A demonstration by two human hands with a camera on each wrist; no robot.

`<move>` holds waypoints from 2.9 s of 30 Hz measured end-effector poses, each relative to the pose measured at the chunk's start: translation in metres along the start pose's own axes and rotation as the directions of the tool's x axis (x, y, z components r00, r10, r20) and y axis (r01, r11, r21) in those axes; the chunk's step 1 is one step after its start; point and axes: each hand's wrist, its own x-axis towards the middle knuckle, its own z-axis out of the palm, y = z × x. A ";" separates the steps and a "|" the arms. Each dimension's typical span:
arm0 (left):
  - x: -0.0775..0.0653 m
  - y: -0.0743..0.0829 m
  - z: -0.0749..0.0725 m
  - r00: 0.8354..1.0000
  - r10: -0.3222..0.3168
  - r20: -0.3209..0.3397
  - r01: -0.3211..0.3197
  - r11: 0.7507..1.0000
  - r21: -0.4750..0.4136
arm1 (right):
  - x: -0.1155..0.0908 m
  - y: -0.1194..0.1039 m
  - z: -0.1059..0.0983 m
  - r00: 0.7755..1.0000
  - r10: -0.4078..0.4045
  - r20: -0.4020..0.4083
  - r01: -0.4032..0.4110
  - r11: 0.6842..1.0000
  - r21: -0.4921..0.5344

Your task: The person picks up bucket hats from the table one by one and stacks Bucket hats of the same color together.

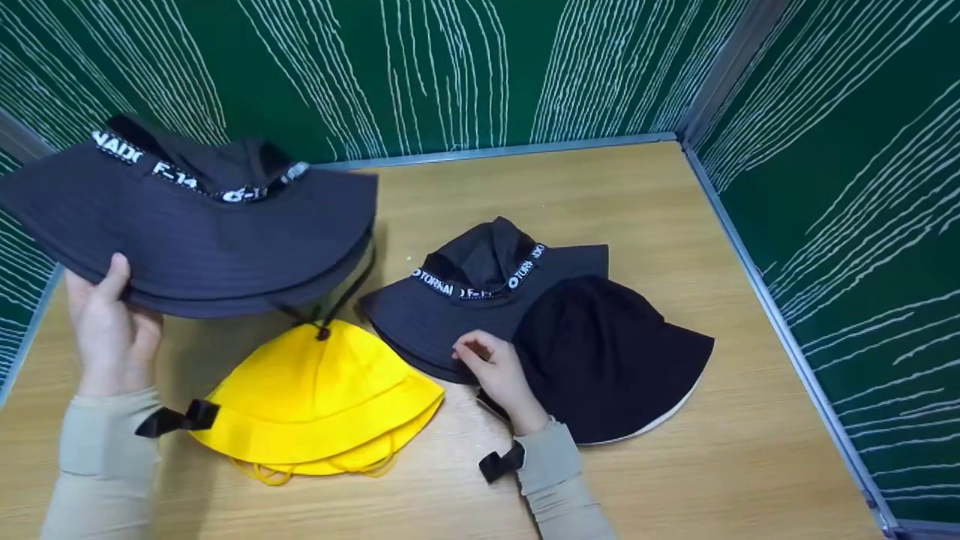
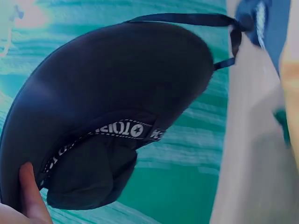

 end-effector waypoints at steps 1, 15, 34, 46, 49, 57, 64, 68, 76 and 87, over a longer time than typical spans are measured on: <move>-0.005 -0.001 0.002 1.000 -0.001 0.004 0.001 1.000 -0.027 | 0.000 0.000 0.000 1.000 0.000 0.002 0.000 1.000 -0.002; -0.060 -0.030 0.003 0.987 -0.138 0.085 0.147 0.984 -0.106 | 0.001 -0.004 0.002 0.999 -0.011 -0.043 0.017 0.990 0.137; -0.097 -0.044 0.004 0.948 -0.257 0.186 0.258 0.966 0.019 | 0.008 -0.033 0.000 0.957 0.012 0.290 -0.274 0.372 0.887; -0.099 -0.055 -0.004 0.953 -0.236 0.192 0.226 0.971 0.071 | 0.008 -0.050 0.013 0.975 -0.136 0.173 -0.145 0.196 0.970; -0.099 -0.055 -0.006 0.952 -0.236 0.198 0.219 0.970 0.103 | 0.008 -0.056 0.016 0.993 -0.075 0.089 -0.061 0.317 0.946; -0.099 -0.053 -0.018 0.945 -0.274 0.181 0.241 0.953 0.186 | 0.005 -0.062 0.017 0.989 -0.130 -0.067 0.109 0.353 0.929; -0.093 -0.054 -0.034 0.901 -0.334 0.278 0.308 0.942 0.134 | 0.003 -0.068 0.013 0.967 -0.235 -0.098 0.161 0.265 0.951; -0.081 -0.056 -0.043 0.897 -0.350 0.270 0.317 0.935 0.162 | 0.001 -0.070 0.010 0.947 -0.311 -0.085 0.159 0.219 0.963; -0.044 -0.047 -0.054 0.996 -0.055 0.063 0.015 0.859 0.512 | -0.001 -0.071 0.003 0.935 -0.351 -0.053 0.138 0.220 0.966; 0.004 -0.011 -0.051 0.745 -0.548 0.380 -0.276 0.265 0.924 | -0.001 -0.066 -0.002 0.904 -0.428 0.003 0.098 0.213 0.972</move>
